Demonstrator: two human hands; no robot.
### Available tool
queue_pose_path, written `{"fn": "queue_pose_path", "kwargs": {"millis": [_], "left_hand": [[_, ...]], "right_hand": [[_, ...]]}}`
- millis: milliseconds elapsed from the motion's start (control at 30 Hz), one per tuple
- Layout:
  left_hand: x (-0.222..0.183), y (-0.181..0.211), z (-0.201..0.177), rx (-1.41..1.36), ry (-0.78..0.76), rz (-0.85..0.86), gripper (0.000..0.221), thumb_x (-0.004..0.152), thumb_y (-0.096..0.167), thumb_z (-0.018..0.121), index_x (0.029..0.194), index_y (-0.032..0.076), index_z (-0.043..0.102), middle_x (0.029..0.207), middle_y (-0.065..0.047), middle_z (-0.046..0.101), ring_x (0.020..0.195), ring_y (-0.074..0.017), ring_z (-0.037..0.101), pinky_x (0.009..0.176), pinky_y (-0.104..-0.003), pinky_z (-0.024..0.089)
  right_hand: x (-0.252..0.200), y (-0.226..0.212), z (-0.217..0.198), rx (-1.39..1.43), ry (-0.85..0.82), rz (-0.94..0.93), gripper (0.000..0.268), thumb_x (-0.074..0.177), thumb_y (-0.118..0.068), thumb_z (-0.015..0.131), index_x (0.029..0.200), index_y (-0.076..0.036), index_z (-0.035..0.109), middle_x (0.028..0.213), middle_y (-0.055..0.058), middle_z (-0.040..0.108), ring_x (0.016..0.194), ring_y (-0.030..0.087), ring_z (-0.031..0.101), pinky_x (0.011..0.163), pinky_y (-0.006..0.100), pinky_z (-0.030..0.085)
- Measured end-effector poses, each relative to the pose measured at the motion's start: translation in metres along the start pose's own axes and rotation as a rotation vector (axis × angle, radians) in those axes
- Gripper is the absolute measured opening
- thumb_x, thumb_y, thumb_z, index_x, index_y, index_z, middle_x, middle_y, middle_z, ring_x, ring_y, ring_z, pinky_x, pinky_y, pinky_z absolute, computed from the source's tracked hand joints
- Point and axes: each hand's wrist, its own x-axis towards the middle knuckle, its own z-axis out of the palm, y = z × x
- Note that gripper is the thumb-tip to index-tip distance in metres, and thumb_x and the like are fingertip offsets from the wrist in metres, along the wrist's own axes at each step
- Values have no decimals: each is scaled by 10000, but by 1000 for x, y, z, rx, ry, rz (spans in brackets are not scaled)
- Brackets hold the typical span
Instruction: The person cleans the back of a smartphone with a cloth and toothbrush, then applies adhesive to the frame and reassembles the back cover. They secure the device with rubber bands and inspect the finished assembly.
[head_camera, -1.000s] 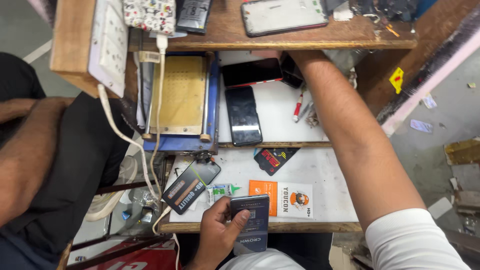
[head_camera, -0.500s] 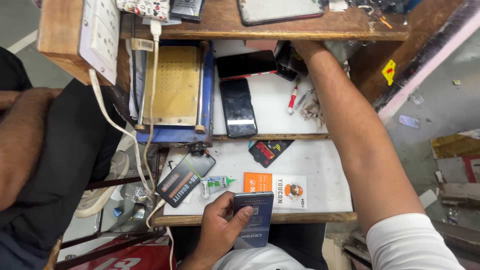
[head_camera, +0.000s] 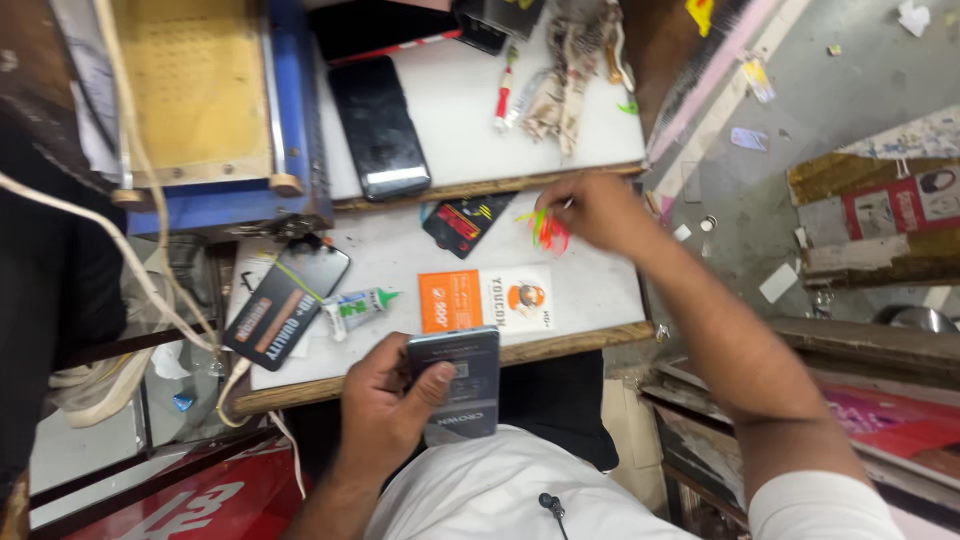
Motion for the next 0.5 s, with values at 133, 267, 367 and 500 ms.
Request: {"fn": "queue_pose_path", "kwargs": {"millis": [133, 267, 367, 500], "left_hand": [[-5, -2, 0, 34, 30, 71, 178, 962, 114, 734, 1028, -19, 636, 922, -47, 716, 801, -61, 646, 708, -222, 540], [-14, 3, -3, 102, 99, 95, 198, 960, 137, 742, 1035, -17, 642, 905, -46, 718, 776, -54, 640, 683, -205, 519], [-18, 4, -2, 112, 123, 104, 222, 955, 158, 746, 1048, -18, 647, 911, -45, 726, 783, -52, 649, 683, -197, 525], [-17, 7, 1, 84, 129, 85, 234, 951, 152, 757, 1055, -28, 649, 906, -55, 727, 776, -64, 657, 693, -204, 537]], "right_hand": [[-36, -25, 16, -66, 75, 40, 255, 899, -131, 718, 1149, -157, 763, 945, 154, 766, 851, 308, 733, 783, 406, 581], [-60, -27, 9, -6, 258, -60, 387, 874, -82, 703, 1256, -134, 727, 1049, 171, 740, 849, 351, 710, 765, 440, 570], [-88, -24, 5, -96, 458, -81, 265, 916, -86, 721, 1176, -127, 752, 1105, 138, 749, 925, 344, 717, 780, 431, 572], [-137, -23, 4, -119, 418, 203, 183, 887, -151, 768, 1068, -127, 768, 985, 117, 731, 799, 309, 716, 708, 425, 552]]}}
